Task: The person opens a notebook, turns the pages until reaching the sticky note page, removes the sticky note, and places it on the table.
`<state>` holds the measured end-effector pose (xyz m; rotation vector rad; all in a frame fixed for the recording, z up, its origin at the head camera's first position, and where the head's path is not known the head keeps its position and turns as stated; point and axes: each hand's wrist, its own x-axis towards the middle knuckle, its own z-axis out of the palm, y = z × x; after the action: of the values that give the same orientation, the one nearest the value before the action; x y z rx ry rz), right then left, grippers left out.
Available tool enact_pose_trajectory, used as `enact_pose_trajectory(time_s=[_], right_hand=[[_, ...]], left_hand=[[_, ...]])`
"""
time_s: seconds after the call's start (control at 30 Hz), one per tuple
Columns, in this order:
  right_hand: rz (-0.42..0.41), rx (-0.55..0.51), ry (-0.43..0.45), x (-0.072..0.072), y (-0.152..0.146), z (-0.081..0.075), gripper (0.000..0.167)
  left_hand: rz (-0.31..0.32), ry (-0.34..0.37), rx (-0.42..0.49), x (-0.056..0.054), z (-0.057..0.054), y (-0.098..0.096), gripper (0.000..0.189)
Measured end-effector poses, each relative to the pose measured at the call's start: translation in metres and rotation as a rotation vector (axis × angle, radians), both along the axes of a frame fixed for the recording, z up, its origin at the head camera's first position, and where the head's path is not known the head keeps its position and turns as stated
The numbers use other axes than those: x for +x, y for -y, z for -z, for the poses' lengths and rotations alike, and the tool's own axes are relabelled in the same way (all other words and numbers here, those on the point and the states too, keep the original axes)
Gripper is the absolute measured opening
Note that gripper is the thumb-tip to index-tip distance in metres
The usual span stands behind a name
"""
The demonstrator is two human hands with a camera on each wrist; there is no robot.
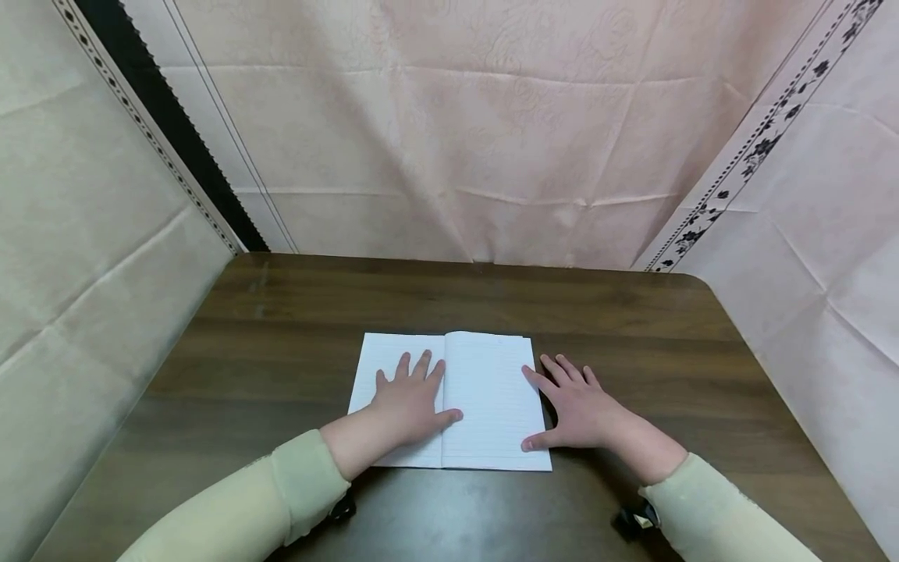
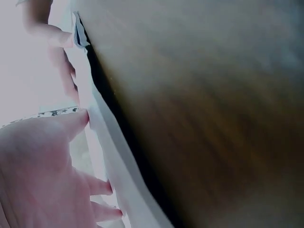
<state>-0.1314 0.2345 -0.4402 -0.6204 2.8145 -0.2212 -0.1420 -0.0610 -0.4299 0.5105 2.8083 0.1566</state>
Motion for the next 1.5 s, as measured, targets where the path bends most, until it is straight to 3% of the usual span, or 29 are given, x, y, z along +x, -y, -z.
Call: enact_pose_trajectory(time_s=[0.33, 0.87, 1.5], right_hand=[[0.000, 0.015, -0.010, 0.0010, -0.0006, -0.0010, 0.121], [-0.023, 0.011, 0.027, 0.0005, -0.0040, -0.0048, 0.129], [0.035, 0.039, -0.015, 0.0015, 0.0021, 0.0043, 0.128]], left_hand=[[-0.020, 0.043, -0.036, 0.0004, -0.0046, -0.0039, 0.094], [0.010, 0.045, -0.060, -0.0019, -0.0045, -0.0040, 0.092], [0.004, 0.049, -0.057, -0.0017, -0.0052, -0.0031, 0.095]])
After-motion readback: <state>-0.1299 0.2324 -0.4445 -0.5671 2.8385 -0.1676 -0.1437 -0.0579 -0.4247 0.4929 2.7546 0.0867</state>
